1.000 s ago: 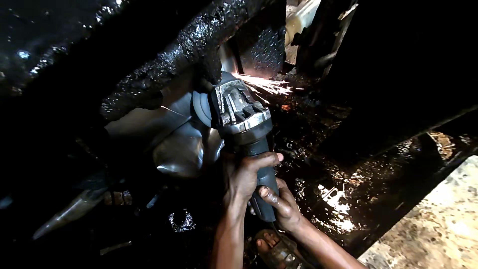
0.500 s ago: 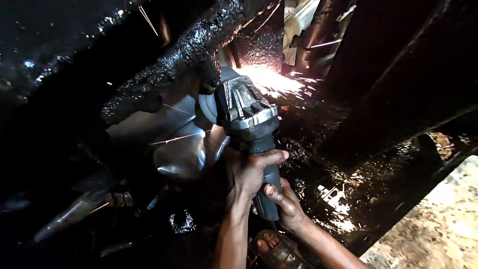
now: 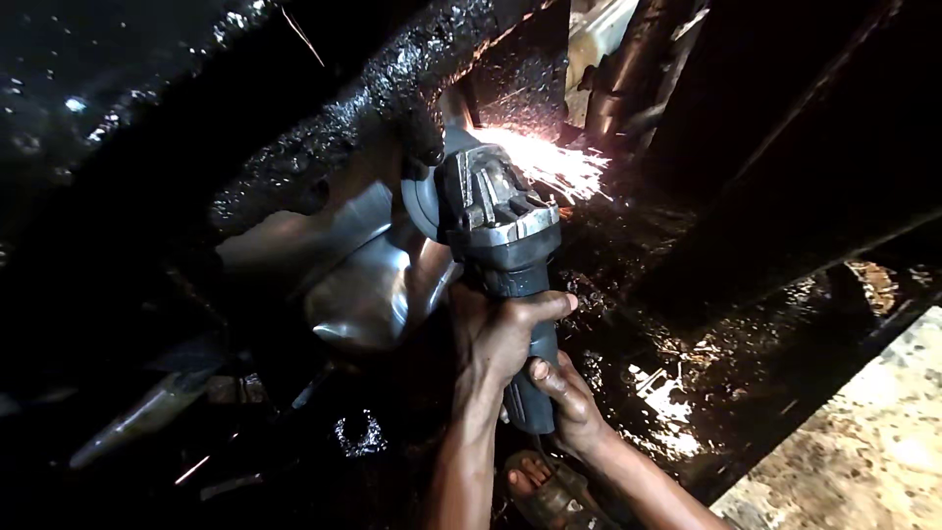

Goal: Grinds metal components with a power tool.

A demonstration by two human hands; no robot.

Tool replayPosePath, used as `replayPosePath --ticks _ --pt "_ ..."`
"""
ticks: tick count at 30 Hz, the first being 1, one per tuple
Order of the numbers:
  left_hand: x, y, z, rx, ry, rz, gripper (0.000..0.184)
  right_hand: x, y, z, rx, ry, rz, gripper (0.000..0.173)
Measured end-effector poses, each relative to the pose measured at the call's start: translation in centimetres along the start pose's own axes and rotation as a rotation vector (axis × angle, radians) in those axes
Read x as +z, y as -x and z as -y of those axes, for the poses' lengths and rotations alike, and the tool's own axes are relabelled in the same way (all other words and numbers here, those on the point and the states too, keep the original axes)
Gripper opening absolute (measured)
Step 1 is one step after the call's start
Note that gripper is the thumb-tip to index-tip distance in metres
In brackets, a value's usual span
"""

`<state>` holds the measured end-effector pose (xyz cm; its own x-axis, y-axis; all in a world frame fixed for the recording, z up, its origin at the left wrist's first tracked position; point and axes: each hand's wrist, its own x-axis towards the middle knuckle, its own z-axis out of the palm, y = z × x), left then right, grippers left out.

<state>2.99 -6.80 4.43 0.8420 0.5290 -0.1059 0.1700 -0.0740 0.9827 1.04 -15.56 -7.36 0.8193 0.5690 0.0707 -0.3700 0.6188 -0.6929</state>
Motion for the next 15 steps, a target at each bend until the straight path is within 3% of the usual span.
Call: replayPosePath --ticks 7,15 --pt "0.7 -1.0 0.3 0.019 0.003 -0.022 0.063 -0.1 0.1 0.0 0.002 -0.021 -0.013 0.045" --pt "0.5 0.4 -0.3 -0.063 -0.13 0.071 0.053 -0.4 0.2 0.4 0.041 -0.116 -0.02 0.047"
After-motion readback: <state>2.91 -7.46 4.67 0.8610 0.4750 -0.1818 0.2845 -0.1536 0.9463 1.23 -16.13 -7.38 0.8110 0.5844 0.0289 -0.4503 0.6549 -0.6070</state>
